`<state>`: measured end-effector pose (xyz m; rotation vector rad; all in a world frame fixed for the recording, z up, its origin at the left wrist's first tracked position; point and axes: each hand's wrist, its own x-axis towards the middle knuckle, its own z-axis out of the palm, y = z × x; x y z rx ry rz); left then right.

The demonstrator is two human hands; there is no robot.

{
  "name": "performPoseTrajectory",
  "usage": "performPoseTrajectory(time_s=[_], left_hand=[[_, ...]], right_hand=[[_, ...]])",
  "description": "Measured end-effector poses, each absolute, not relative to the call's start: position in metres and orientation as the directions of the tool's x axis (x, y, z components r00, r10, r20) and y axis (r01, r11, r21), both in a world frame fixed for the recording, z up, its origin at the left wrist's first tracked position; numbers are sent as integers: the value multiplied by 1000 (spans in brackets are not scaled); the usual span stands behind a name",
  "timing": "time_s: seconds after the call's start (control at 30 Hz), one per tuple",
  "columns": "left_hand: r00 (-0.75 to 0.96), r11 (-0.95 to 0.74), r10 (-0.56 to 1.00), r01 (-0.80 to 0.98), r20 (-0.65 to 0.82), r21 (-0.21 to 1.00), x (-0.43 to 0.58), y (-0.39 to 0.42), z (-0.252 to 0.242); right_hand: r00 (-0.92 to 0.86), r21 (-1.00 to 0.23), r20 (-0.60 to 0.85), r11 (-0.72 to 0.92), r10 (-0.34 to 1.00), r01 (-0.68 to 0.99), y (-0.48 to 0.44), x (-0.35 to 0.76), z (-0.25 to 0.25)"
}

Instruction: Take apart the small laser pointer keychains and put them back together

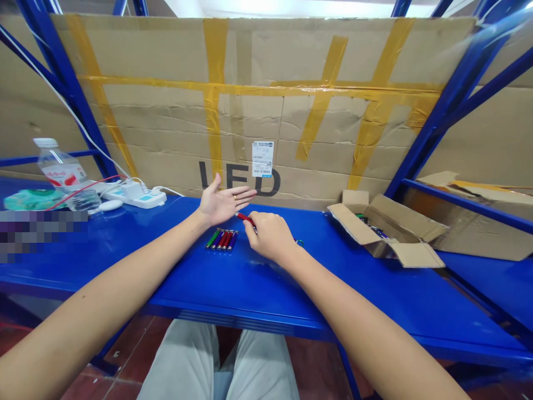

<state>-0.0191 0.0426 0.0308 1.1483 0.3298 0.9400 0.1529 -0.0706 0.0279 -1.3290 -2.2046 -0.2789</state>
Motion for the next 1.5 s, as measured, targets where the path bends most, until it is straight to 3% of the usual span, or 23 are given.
performPoseTrajectory(time_s=[0.7,1.2,1.5], left_hand=[[612,100,748,-484,255,869,-39,57,30],[661,136,713,-455,232,880,-32,53,26],[665,129,704,-465,249,876,-30,49,26]], right_hand=[[-405,-67,563,528,721,847,-65,159,26],[-354,-178,583,540,731,823,-62,160,26],[-352,-165,590,535,727,829,-62,159,27]])
